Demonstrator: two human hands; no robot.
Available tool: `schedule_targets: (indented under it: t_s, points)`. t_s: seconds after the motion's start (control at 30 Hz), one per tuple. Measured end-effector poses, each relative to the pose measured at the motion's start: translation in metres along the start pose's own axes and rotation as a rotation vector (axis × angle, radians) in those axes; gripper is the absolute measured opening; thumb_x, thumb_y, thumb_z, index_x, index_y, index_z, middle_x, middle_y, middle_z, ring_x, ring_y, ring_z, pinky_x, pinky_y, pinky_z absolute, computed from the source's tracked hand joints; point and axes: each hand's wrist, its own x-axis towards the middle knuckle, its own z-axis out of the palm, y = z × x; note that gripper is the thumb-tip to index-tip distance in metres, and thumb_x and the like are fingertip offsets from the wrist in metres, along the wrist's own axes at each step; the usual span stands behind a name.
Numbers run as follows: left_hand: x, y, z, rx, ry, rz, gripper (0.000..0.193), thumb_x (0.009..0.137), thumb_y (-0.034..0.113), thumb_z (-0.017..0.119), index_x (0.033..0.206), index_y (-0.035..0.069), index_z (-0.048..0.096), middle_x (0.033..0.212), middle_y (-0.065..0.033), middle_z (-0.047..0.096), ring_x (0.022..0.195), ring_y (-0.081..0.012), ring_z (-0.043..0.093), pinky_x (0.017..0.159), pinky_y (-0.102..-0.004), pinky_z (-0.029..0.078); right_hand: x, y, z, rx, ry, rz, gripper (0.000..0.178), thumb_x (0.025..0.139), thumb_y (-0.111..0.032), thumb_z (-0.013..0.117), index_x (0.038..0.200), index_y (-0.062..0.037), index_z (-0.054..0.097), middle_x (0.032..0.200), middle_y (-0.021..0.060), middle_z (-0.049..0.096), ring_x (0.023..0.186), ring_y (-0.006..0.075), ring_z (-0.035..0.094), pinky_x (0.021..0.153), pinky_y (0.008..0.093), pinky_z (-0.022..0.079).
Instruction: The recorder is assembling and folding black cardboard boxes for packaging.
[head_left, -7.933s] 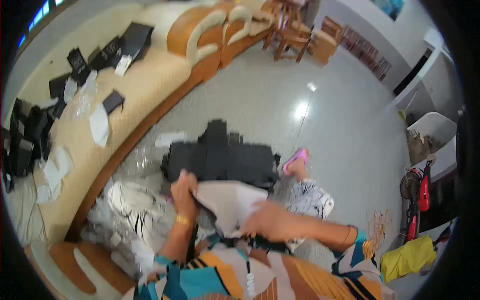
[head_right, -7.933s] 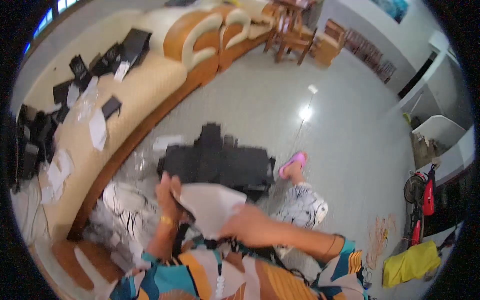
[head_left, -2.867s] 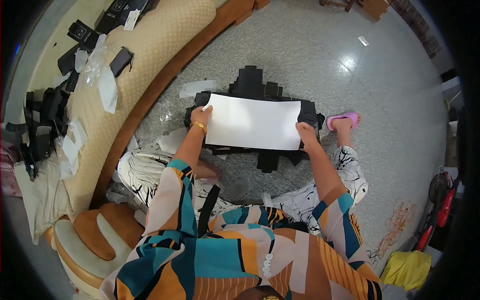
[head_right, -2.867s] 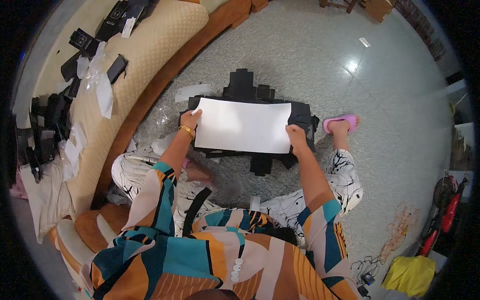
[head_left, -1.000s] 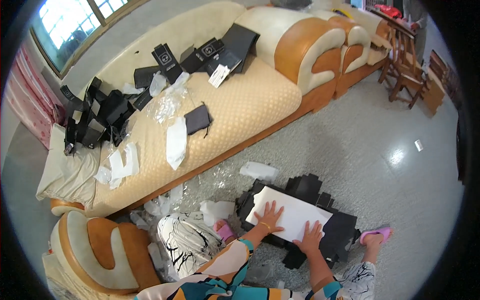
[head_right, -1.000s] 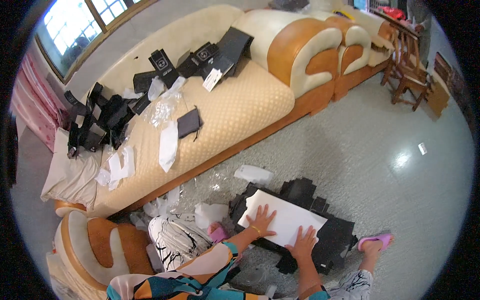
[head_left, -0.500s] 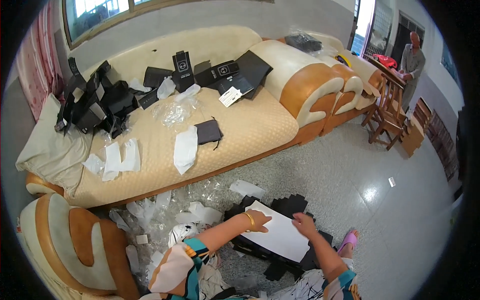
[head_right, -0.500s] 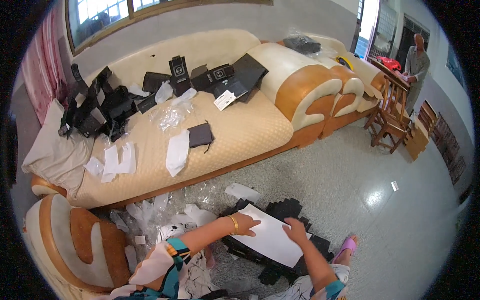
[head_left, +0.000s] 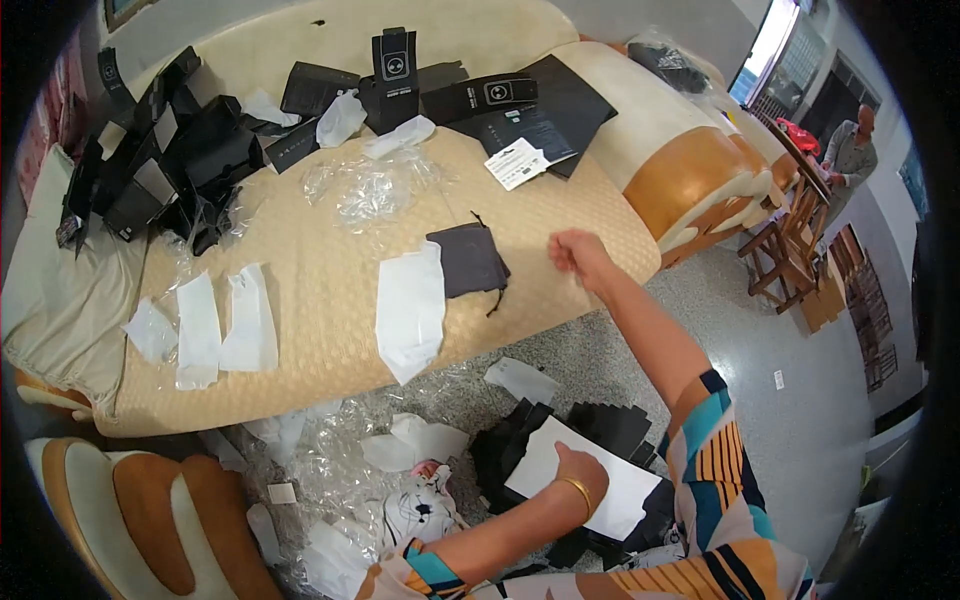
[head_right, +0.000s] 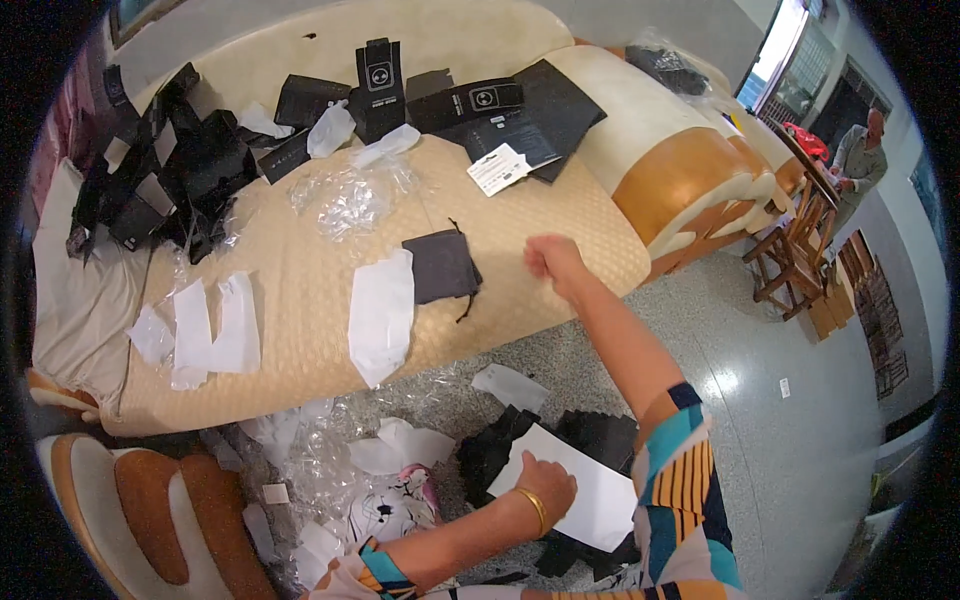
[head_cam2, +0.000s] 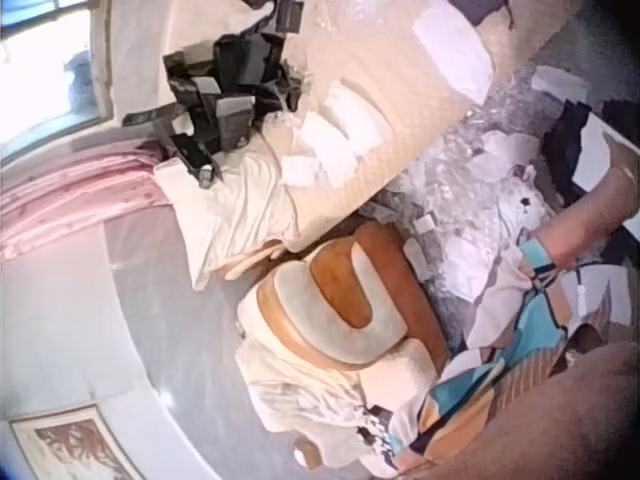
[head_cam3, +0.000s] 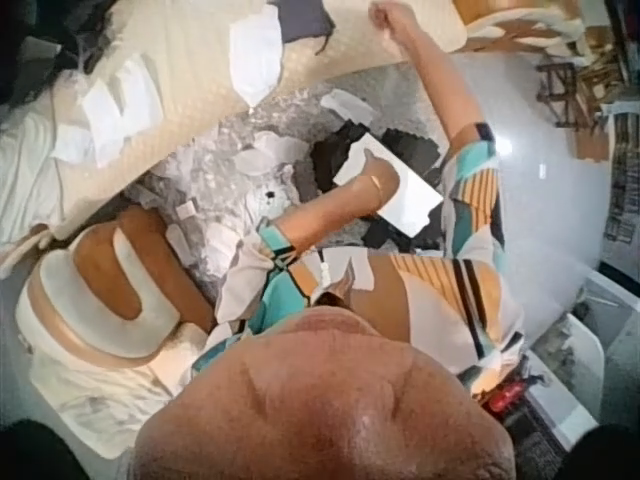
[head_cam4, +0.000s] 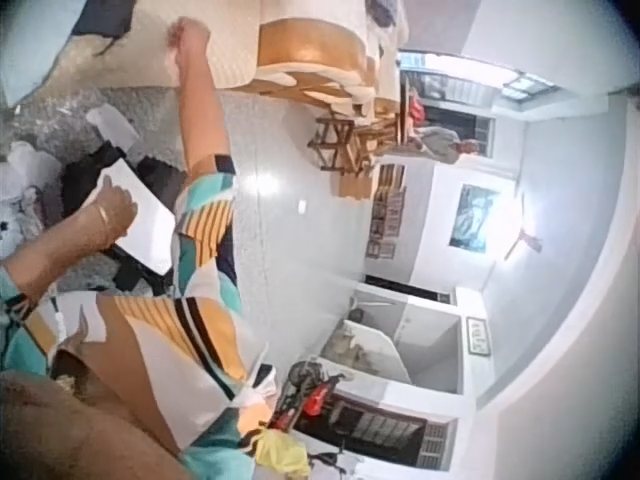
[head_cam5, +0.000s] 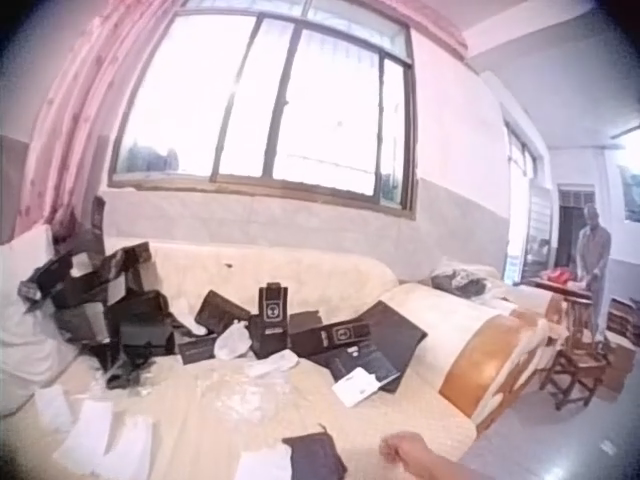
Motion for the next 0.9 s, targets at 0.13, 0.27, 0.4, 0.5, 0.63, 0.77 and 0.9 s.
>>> schedule_targets:
  t_s: [0.13,0.27,0.4,0.5,0.63,0.77,0.9]
  points:
    - [0.006,-0.020,-0.008,-0.136,0.032,-0.053,0.026,0.084,0.020,0.048,0.104,0.008,0.059,0.096,-0.0138,0.058,0.091,-0.0294,0.057,0.087,-0.0579,0.031,0.091,-0.018,0.037,0.130,0.203,-0.035,0.009,0.080,-0.011,0.055,0.080,-0.0024,0.055,0.066,0.0060,0.052,0.053,0.0153,0.051,0.046,0.0267,0.042]
    - [0.007,-0.034,-0.026,-0.159,0.070,-0.107,0.027,0.086,0.016,0.045,0.108,0.010,0.059,0.105,-0.0110,0.060,0.098,-0.0261,0.056,0.091,-0.0545,0.031,0.146,-0.020,0.058,0.202,0.487,-0.046,0.017,0.082,-0.017,0.058,0.088,-0.0023,0.054,0.076,0.0088,0.054,0.058,0.0189,0.056,0.045,0.0286,0.043]
    - [0.010,-0.044,-0.031,-0.164,0.060,-0.094,0.030,0.087,0.016,0.043,0.112,0.011,0.056,0.105,-0.0094,0.059,0.098,-0.0262,0.056,0.091,-0.0545,0.031,0.171,-0.024,0.058,0.263,0.558,-0.026,0.016,0.082,-0.016,0.058,0.091,-0.0043,0.053,0.076,0.0084,0.055,0.060,0.0188,0.058,0.042,0.0286,0.041]
    - [0.014,-0.050,-0.032,-0.044,0.080,-0.039,0.031,0.087,0.017,0.043,0.114,0.011,0.055,0.105,-0.0100,0.059,0.099,-0.0269,0.055,0.091,-0.0552,0.031,0.173,-0.024,0.058,0.211,0.588,-0.050,0.014,0.082,-0.016,0.057,0.090,-0.0051,0.053,0.073,0.0065,0.055,0.058,0.0168,0.057,0.042,0.0279,0.039]
    - [0.020,-0.050,-0.036,-0.063,0.044,-0.044,0.030,0.087,0.018,0.043,0.114,0.012,0.055,0.104,-0.0106,0.059,0.099,-0.0269,0.055,0.090,-0.0554,0.031,0.157,-0.018,0.036,0.373,0.396,-0.210,0.012,0.085,-0.018,0.053,0.087,-0.0066,0.053,0.068,0.0035,0.053,0.053,0.0140,0.050,0.043,0.0274,0.038]
    - [0.019,-0.051,-0.025,-0.076,0.067,-0.027,0.041,0.083,0.022,0.049,0.122,0.010,0.047,0.102,-0.0115,0.055,0.094,-0.0283,0.053,0.084,-0.0543,0.031,0.071,-0.016,0.041,0.761,0.238,-0.112,0.017,0.090,-0.021,0.045,0.079,-0.0096,0.050,0.058,-0.0021,0.041,0.046,0.0100,0.038,0.043,0.0234,0.033]
    - [0.002,-0.057,-0.019,-0.026,0.207,-0.113,0.050,0.075,0.033,0.060,0.118,0.010,0.049,0.099,-0.0106,0.056,0.091,-0.0257,0.055,0.079,-0.0490,0.035,-0.032,0.003,0.035,1.143,-0.447,0.008,0.019,0.090,-0.020,0.040,0.073,-0.0107,0.044,0.056,-0.0015,0.035,0.045,0.0102,0.034,0.044,0.0246,0.029]
